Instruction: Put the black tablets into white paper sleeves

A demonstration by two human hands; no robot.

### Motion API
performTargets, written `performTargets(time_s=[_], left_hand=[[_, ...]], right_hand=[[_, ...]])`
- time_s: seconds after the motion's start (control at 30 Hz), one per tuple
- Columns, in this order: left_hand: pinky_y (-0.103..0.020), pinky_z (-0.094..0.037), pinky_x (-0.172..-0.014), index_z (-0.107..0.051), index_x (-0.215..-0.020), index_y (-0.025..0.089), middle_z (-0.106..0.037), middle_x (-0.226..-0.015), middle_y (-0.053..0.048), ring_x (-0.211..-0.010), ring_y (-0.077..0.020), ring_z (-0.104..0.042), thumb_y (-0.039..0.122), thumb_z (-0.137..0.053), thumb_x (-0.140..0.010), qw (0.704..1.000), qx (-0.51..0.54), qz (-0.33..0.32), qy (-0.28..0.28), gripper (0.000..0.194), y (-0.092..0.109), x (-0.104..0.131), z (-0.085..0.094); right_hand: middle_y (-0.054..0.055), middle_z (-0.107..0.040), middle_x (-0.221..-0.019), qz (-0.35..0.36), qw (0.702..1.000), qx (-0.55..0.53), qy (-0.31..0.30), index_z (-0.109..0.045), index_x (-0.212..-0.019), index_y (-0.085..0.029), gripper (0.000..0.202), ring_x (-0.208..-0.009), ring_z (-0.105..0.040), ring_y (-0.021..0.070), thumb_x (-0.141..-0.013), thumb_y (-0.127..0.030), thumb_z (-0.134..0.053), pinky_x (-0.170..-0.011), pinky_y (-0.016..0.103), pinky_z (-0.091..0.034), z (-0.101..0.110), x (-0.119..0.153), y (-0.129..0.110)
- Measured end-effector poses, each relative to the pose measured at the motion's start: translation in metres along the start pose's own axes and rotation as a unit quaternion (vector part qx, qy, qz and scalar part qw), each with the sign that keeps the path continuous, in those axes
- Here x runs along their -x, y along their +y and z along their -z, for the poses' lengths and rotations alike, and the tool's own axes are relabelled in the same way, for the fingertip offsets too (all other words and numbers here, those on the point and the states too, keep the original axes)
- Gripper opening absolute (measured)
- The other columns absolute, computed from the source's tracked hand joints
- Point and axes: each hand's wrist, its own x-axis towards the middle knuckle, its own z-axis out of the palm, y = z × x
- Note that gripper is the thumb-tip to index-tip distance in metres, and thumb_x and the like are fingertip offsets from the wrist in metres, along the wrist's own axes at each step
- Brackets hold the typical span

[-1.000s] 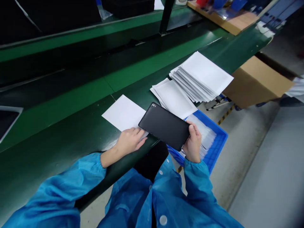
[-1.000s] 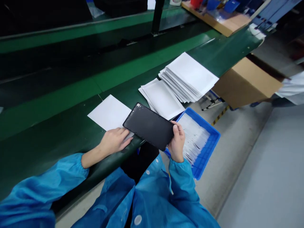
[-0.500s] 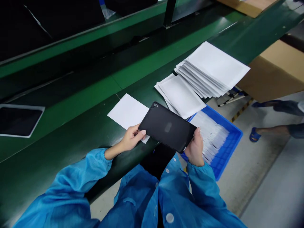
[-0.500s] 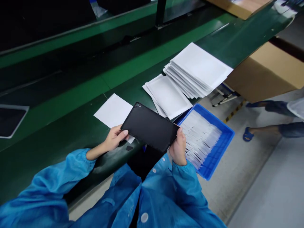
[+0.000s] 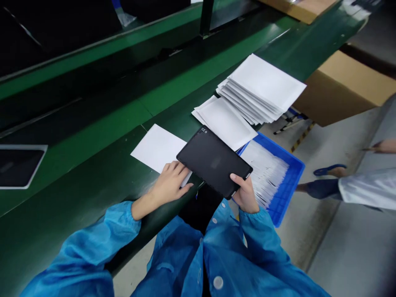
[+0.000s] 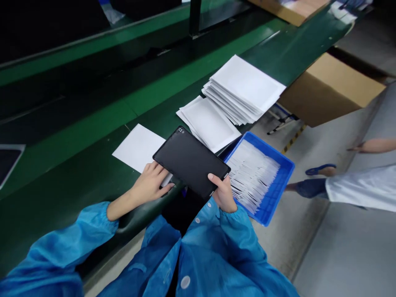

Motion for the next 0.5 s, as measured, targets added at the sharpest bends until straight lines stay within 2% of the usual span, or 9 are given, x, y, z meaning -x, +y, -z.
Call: performTargets(time_s=[0.1,0.27,0.4,0.5], left_hand=[[-0.044,-0.052,-0.084,-0.070,-0.116,0.014,-0.071,-0.112,-0.018,-0.104,-0.0333,-0.062,0.030,-0.055,-0.102,0.995,-0.101,-0.015,-0.012,0.026,0.008,0.000,0.003],[-0.040,-0.051,-0.074,-0.070,-0.101,0.017,-0.071,-0.098,-0.015,-0.091,-0.0303,-0.063,0.017,-0.051,-0.101,0.988,-0.152,-0.030,0.002,0.019,0.013,0.005,0.007],[-0.037,-0.053,-0.072,-0.070,-0.097,0.017,-0.073,-0.093,-0.013,-0.086,-0.0279,-0.066,0.019,-0.047,-0.102,0.994,-0.101,-0.027,0.024,0.024,0.006,0.004,0.006],[-0.032,-0.051,-0.067,-0.068,-0.088,0.018,-0.071,-0.084,-0.009,-0.079,-0.0240,-0.067,0.020,-0.048,-0.098,0.999,-0.017,0.043,0.017,0.023,0.001,-0.002,0.008]], right_hand=[[0.007,-0.083,-0.103,-0.006,1.000,-0.003,-0.015,-0.071,-0.124,-0.025,0.065,-0.107,-0.079,0.0364,-0.065,-0.042,-0.090,-0.095,0.056,-0.066,0.000,-0.003,-0.001],[0.006,-0.083,-0.102,-0.013,0.999,-0.014,-0.040,-0.070,-0.125,-0.026,0.067,-0.098,-0.080,0.0360,-0.063,-0.043,-0.091,-0.089,0.056,-0.068,0.001,-0.001,-0.003],[0.006,-0.084,-0.099,-0.021,0.999,-0.017,-0.037,-0.071,-0.121,-0.026,0.068,-0.090,-0.080,0.0346,-0.058,-0.042,-0.091,-0.082,0.052,-0.070,0.000,0.002,-0.006],[0.006,-0.083,-0.098,-0.024,0.999,-0.014,-0.031,-0.071,-0.118,-0.024,0.063,-0.091,-0.080,0.0360,-0.059,-0.040,-0.089,-0.082,0.052,-0.069,0.000,0.002,-0.006]])
